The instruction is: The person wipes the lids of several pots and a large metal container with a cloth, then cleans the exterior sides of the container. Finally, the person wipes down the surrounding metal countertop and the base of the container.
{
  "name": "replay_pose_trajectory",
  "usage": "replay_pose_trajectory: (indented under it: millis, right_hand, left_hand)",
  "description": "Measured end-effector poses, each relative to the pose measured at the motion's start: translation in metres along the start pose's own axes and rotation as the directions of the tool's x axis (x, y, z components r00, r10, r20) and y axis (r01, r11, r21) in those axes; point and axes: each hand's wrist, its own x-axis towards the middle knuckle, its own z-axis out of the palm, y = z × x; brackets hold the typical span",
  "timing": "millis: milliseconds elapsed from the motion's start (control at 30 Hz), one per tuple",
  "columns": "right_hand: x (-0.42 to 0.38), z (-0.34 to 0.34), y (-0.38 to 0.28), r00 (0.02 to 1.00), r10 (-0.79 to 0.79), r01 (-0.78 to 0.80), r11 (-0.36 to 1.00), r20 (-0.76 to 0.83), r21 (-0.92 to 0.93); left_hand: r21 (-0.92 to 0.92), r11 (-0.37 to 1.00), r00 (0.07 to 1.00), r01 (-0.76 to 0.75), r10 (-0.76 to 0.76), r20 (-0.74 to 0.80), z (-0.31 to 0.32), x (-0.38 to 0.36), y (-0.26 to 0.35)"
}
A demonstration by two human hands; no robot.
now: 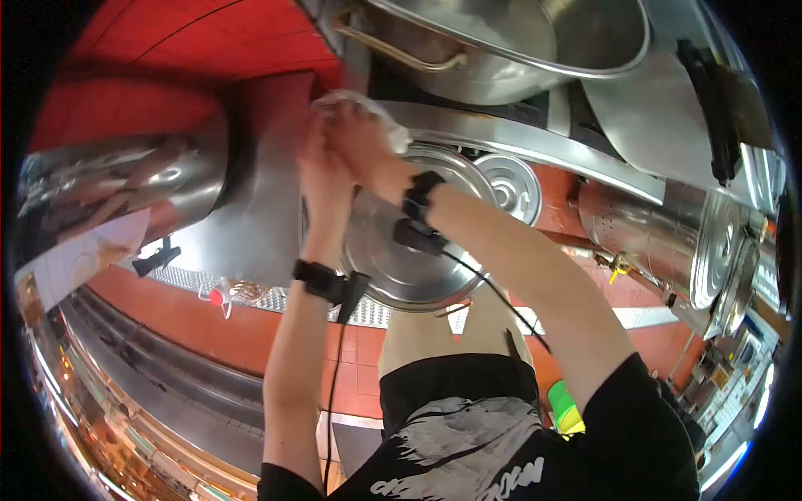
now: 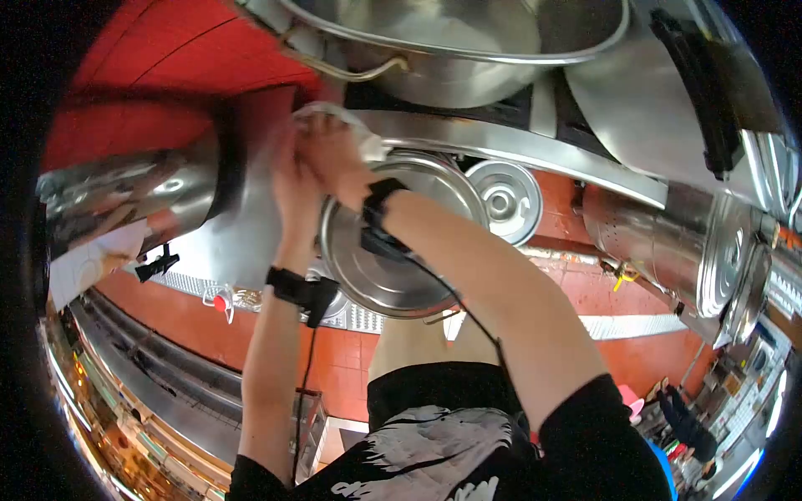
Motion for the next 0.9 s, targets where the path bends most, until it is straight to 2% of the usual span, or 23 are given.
replay_pose_trajectory:
  millis: [33, 67, 100, 133, 167, 200, 233, 267, 300, 333, 400, 433, 467, 533, 567, 600, 667, 733, 800, 833, 900]
  right_hand:
    - [0.004, 0.001, -0.004, 1.0, -0.011, 0.012, 1.0, 0.015, -0.022]
    - [0.003, 0.009, -0.005, 0.997, -0.058, 0.056, 0.997, -0.042, -0.047]
    - [0.001, 0.014, -0.001, 0.988, -0.112, 0.104, 0.992, -0.102, -0.076]
    - [-0.003, 0.012, 0.004, 0.991, -0.094, 0.085, 0.993, -0.1, -0.084]
    - [-0.009, 0.01, 0.009, 0.98, -0.18, 0.172, 0.98, -0.079, -0.105]
    - [-0.017, 0.005, 0.015, 0.962, -0.267, 0.259, 0.958, -0.056, -0.121]
    - [-0.026, -0.001, 0.022, 0.966, -0.254, 0.246, 0.962, -0.056, -0.119]
    - [-0.038, -0.006, 0.029, 0.946, -0.324, 0.318, 0.932, -0.007, -0.174]
    - [-0.049, -0.013, 0.038, 0.92, -0.389, 0.388, 0.894, 0.042, -0.224]
    - [-0.063, -0.012, 0.051, 0.926, -0.376, 0.375, 0.9, 0.037, -0.222]
    - [-0.093, -0.015, 0.083, 0.912, -0.407, 0.384, 0.888, -0.044, -0.253]
    - [-0.112, -0.025, 0.101, 0.909, -0.412, 0.38, 0.88, -0.059, -0.285]
    - [-0.13, -0.039, 0.121, 0.904, -0.42, 0.379, 0.869, -0.073, -0.318]
    - [-0.165, -0.071, 0.16, 0.917, -0.394, 0.396, 0.873, 0.067, -0.283]
    - [-0.185, -0.072, 0.183, 0.915, -0.404, 0.385, 0.865, 0.007, -0.322]
    - [-0.203, -0.072, 0.205, 0.921, -0.388, 0.355, 0.858, -0.016, -0.372]
    - [-0.244, -0.088, 0.245, 0.95, -0.305, 0.311, 0.891, 0.071, -0.331]
    - [-0.282, -0.116, 0.278, 0.956, -0.282, 0.285, 0.827, 0.081, -0.485]
    - [-0.316, -0.147, 0.305, 0.974, -0.166, 0.224, 0.823, 0.157, -0.522]
    - [-0.332, -0.158, 0.318, 0.976, -0.162, 0.216, 0.824, 0.148, -0.523]
    - [-0.364, -0.177, 0.345, 0.979, 0.05, 0.069, 0.828, 0.196, -0.557]
  left_hand:
    - [0.05, 0.998, 0.999, 0.04, -0.04, 0.005, -0.002, 0.0, -0.009]
    - [0.098, 0.992, 0.997, 0.076, -0.077, 0.009, -0.001, 0.001, -0.017]
    - [0.08, 0.995, 0.997, 0.068, -0.07, 0.025, -0.001, 0.001, -0.024]
    - [0.169, 0.985, 0.995, 0.038, -0.053, 0.081, -0.004, -0.002, -0.031]
    - [0.259, 0.966, 0.99, 0.005, -0.042, 0.137, -0.003, -0.008, -0.029]
    - [0.253, 0.968, 0.988, -0.001, -0.038, 0.151, 0.002, -0.014, -0.017]
    - [0.256, 0.963, 0.978, 0.078, -0.124, 0.166, 0.005, -0.021, -0.005]
    - [0.264, 0.952, 0.961, 0.157, -0.209, 0.182, 0.007, -0.026, 0.006]
    - [0.267, 0.953, 0.96, 0.146, -0.202, 0.195, 0.012, -0.03, 0.01]
    - [0.28, 0.953, 0.948, 0.116, -0.19, 0.256, 0.018, -0.037, 0.01]
    - [0.242, 0.969, 0.933, 0.056, -0.137, 0.333, 0.034, -0.048, 0.011]
    - [0.246, 0.968, 0.93, 0.05, -0.134, 0.342, 0.043, -0.051, 0.017]
    - [0.218, 0.976, 0.955, 0.016, -0.08, 0.287, 0.053, -0.053, 0.025]
    - [0.213, 0.975, 0.974, -0.067, 0.017, 0.226, 0.07, -0.054, 0.041]
    - [0.213, 0.974, 0.972, -0.078, 0.027, 0.233, 0.077, -0.054, 0.049]
    - [0.287, 0.954, 0.974, -0.086, 0.02, 0.226, 0.086, -0.054, 0.058]
    - [0.424, 0.896, 0.964, -0.132, 0.016, 0.266, 0.097, -0.053, 0.077]
    - [0.482, 0.855, 0.946, -0.19, 0.029, 0.323, 0.106, -0.052, 0.088]
    - [0.534, 0.81, 0.927, -0.244, 0.032, 0.375, 0.114, -0.054, 0.092]
    - [0.554, 0.791, 0.925, -0.259, 0.037, 0.378, 0.117, -0.055, 0.091]
    - [0.575, 0.768, 0.92, -0.283, 0.048, 0.388, 0.12, -0.053, 0.091]
